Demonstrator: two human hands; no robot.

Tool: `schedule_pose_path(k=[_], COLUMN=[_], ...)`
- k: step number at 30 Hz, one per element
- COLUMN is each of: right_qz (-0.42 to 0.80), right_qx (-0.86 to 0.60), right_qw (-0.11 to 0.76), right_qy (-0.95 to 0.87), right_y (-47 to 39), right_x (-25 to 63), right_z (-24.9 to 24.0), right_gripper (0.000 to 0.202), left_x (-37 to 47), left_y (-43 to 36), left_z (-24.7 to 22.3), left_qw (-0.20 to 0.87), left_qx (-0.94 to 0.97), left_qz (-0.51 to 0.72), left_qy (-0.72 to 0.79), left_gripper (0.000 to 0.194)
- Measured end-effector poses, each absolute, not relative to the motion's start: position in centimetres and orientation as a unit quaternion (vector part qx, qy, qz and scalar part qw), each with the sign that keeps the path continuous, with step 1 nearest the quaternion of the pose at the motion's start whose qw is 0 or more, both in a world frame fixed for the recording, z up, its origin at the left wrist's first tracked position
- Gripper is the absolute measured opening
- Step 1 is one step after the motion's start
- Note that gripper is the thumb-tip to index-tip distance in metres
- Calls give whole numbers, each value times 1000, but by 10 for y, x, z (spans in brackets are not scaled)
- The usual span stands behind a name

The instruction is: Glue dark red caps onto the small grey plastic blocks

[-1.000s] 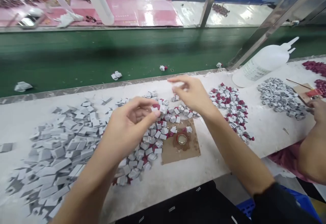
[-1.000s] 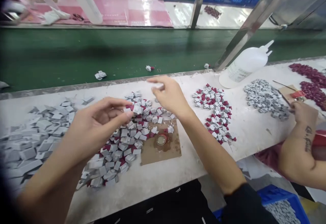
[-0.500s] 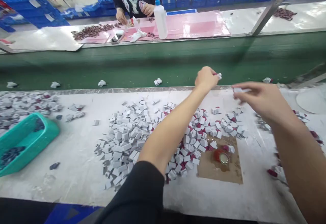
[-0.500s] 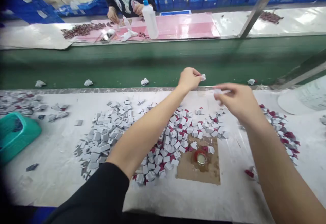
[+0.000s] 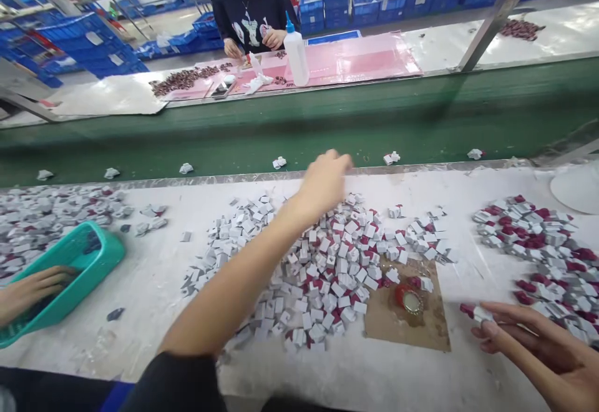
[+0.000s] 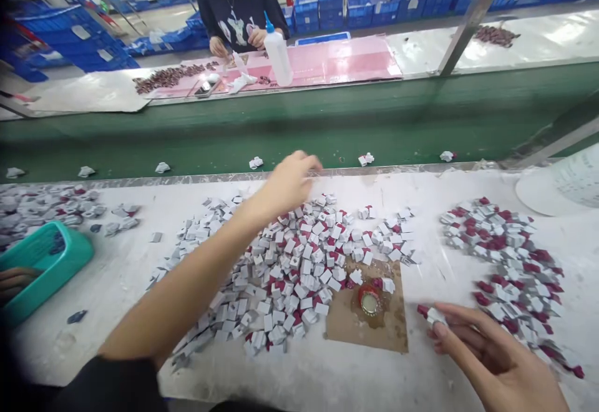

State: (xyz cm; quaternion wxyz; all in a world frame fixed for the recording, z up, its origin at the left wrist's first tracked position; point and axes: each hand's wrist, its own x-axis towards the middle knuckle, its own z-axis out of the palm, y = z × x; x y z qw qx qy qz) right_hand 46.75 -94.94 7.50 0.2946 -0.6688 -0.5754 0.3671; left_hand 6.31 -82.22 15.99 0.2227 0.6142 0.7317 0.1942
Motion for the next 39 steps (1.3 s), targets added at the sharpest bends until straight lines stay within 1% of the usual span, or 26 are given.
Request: schedule_pose_path(k=[3, 7, 8, 11, 13, 16, 18, 19, 22, 25, 29, 33, 36, 39], right_qz=[431, 457, 462, 483, 495, 497, 486, 482, 477, 473, 476, 476, 525, 606], right_qx=[-664, -645, -639, -602, -576, -551, -546, -543, -538, -527, -516, -515, -516, -490], right_qw=[275, 331, 346, 373, 384, 401, 406, 406, 404, 406, 402, 409, 421, 443], right_qy=[-546, -516, -509, -514, -524, -538, -549, -555, -566, -578, -588, -584, -530, -444], right_y=[-955, -952, -952, -953, -956, -963, -969, -971, -976, -976, -975, -975, -974, -968], right_x=[466, 445, 438, 419, 410, 402, 398, 396, 392, 389, 387, 387, 390, 391], right_z=[74, 87, 91, 102, 106, 107, 105, 104, 103, 101, 99, 100, 103, 105], right_gripper=[50, 43, 40, 26, 17, 10, 9, 8, 9, 10, 14, 15, 13, 19], left_x=[10, -35, -39, -40, -35, -25, -17, -11, 14, 47, 86, 116, 140, 163], left_y=[-875, -897, -896, -892, -895, -912, -927, -934, -952, -962, -970, -980, -981, -977], left_z=[163, 144, 138, 129, 130, 135, 135, 135, 132, 133, 138, 136, 132, 129], left_qw=[182, 178, 181, 184, 182, 195, 225, 247, 317, 386, 467, 493, 519, 573], left_qx=[593, 563, 556, 538, 528, 516, 500, 486, 429, 366, 348, 371, 390, 394], left_qz=[207, 213, 214, 224, 240, 267, 292, 313, 396, 433, 445, 466, 471, 474], left_qy=[757, 779, 782, 791, 794, 790, 784, 778, 747, 727, 681, 634, 597, 540], left_gripper=[31, 17, 18, 30, 36, 45, 53, 54, 49, 48, 37, 27, 17, 11])
